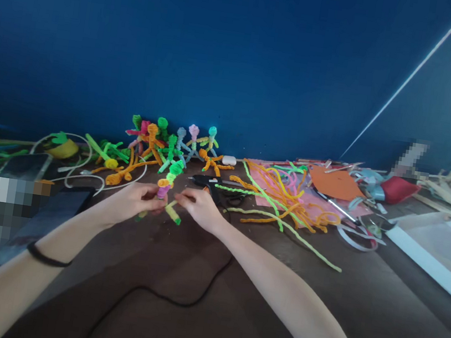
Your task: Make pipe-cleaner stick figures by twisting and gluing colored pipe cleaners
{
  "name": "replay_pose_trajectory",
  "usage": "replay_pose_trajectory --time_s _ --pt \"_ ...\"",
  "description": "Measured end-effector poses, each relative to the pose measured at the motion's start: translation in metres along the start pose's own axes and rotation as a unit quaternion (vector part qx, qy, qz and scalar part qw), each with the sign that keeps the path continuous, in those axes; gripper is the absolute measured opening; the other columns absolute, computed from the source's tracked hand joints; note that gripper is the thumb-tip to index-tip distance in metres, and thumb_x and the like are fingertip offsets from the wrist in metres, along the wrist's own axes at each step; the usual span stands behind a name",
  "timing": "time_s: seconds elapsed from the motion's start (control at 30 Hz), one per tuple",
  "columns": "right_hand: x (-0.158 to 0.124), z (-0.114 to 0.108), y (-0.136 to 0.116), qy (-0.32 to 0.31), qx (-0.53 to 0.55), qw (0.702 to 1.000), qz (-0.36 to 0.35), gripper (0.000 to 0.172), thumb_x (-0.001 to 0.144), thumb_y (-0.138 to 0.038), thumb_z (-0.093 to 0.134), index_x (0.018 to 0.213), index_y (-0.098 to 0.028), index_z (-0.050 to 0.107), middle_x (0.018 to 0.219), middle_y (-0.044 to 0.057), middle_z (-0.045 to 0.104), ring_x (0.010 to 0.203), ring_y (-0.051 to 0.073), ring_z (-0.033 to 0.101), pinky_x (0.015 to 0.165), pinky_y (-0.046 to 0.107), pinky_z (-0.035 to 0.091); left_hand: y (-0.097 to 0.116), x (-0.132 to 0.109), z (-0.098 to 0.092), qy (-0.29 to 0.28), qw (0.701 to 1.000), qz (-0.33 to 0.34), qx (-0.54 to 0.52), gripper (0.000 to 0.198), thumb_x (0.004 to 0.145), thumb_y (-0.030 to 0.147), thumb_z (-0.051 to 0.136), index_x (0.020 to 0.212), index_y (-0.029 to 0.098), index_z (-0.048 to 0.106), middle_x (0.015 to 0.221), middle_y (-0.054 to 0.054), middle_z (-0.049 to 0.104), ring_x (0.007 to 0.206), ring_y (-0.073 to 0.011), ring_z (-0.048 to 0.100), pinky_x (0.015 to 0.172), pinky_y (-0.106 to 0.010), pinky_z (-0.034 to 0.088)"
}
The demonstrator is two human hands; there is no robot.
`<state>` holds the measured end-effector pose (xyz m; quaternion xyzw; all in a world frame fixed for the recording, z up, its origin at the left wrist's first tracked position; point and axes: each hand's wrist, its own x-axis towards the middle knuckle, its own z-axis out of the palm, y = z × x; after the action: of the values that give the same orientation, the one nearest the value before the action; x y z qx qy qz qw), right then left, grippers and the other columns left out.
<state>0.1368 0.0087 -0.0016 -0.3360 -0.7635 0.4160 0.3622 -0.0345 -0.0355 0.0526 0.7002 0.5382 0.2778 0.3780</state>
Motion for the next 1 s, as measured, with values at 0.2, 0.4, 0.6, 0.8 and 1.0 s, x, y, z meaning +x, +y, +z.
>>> replay_pose_trajectory --time_s 0.2,0.4,0.6,0.8,1.0 --pt "-0.004 0.01 0.0 -0.032 0.074 0.995 0.061 0.038 0.084 -0.046 0.039 0.062 -0.015 0.044 0.05 -0.006 0.034 0.044 0.005 0.031 0.043 0.02 0.024 0.002 0.0 0.005 0.011 0.989 -0.014 -0.149 0.021 0.066 0.036 0.063 0.069 0.016 0.057 0.055 0.002 0.053 0.051 -0.0096 0.046 0.043 -0.02 0.032" --pt "-0.004 0.023 0.006 -0.004 0.124 0.989 0.075 0.031 0.086 -0.04 0.035 0.068 -0.017 0.044 0.054 -0.004 0.036 0.044 0.006 0.031 0.041 0.02 0.025 -0.002 0.004 0.013 0.091 0.967 -0.012 -0.239 0.021 0.065 0.032 0.064 0.07 0.014 0.056 0.058 0.001 0.054 0.054 -0.0087 0.048 0.045 -0.019 0.033" --pt "-0.01 0.028 0.001 -0.006 0.019 0.999 0.03 0.028 0.089 -0.031 0.03 0.07 -0.017 0.046 0.057 -0.002 0.038 0.049 0.008 0.034 0.047 0.021 0.028 -0.009 0.007 0.02 0.164 0.956 -0.01 -0.243 0.02 0.066 0.032 0.062 0.073 0.014 0.056 0.058 0.001 0.054 0.054 -0.0099 0.049 0.047 -0.021 0.033" --pt "-0.017 0.027 -0.015 -0.062 -0.049 0.997 -0.01 0.025 0.088 -0.022 0.031 0.075 -0.017 0.051 0.066 0.0 0.048 0.06 0.009 0.044 0.059 0.022 0.034 -0.018 0.008 0.018 0.218 0.976 0.01 -0.02 0.019 0.07 0.034 0.055 0.076 0.015 0.058 0.062 0.001 0.056 0.056 -0.0125 0.049 0.054 -0.024 0.036" --pt "-0.019 0.028 -0.018 -0.081 -0.111 0.99 0.005 0.02 0.083 -0.031 0.046 0.069 -0.017 0.048 0.06 -0.002 0.047 0.054 0.009 0.042 0.053 0.021 0.03 -0.013 0.004 0.017 0.192 0.967 0.04 0.164 0.014 0.073 0.028 0.048 0.067 0.018 0.054 0.057 0.002 0.053 0.055 -0.0131 0.047 0.054 -0.024 0.034"
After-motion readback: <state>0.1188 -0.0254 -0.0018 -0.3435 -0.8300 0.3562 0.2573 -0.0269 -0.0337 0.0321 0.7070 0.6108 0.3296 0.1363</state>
